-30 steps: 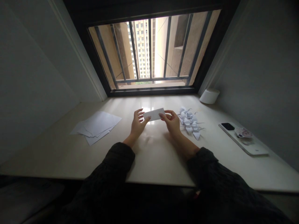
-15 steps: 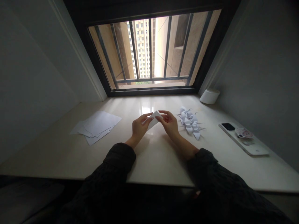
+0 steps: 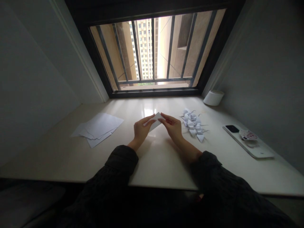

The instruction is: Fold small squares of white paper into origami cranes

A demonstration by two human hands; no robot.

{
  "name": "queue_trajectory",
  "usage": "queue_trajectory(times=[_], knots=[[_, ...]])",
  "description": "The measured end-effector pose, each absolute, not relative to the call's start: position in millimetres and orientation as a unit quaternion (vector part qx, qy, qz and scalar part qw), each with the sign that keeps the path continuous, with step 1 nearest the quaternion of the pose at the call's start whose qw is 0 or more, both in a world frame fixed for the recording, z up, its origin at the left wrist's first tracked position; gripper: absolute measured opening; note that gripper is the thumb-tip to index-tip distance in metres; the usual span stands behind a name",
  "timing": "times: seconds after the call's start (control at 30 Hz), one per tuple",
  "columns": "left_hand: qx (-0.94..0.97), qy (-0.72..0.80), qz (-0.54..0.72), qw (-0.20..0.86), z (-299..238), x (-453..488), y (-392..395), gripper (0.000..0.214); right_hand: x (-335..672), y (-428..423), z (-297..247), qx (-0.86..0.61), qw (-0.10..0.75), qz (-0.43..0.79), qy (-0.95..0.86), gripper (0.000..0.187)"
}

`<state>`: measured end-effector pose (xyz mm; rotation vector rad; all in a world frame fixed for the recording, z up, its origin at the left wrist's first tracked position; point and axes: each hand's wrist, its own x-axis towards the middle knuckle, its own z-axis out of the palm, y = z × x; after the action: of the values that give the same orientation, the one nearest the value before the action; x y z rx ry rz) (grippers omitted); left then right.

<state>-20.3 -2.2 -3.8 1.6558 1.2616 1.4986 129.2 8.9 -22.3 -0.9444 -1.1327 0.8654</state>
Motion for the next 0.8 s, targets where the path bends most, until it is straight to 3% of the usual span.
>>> queue_trajectory(times=[0.47,0.73,0.8], knots=[[0.666,0.490,0.490,0.276,-1.0,-30.4,5.1,0.033,134.3,12.3,-23.6,-0.435,0.646,0.389,-0.493,0.037],[0.592,0.460,0.532,0.393,-7.4,-25.7,8.1,0.050,134.0,13.3,-21.2,-0.412,0.643,0.444,-0.468,0.051],[0.569,0.446,0.551,0.418,-8.8,-23.7,8.4,0.052,133.0,13.0,-21.7,-0.415,0.617,0.474,-0.472,0.046]])
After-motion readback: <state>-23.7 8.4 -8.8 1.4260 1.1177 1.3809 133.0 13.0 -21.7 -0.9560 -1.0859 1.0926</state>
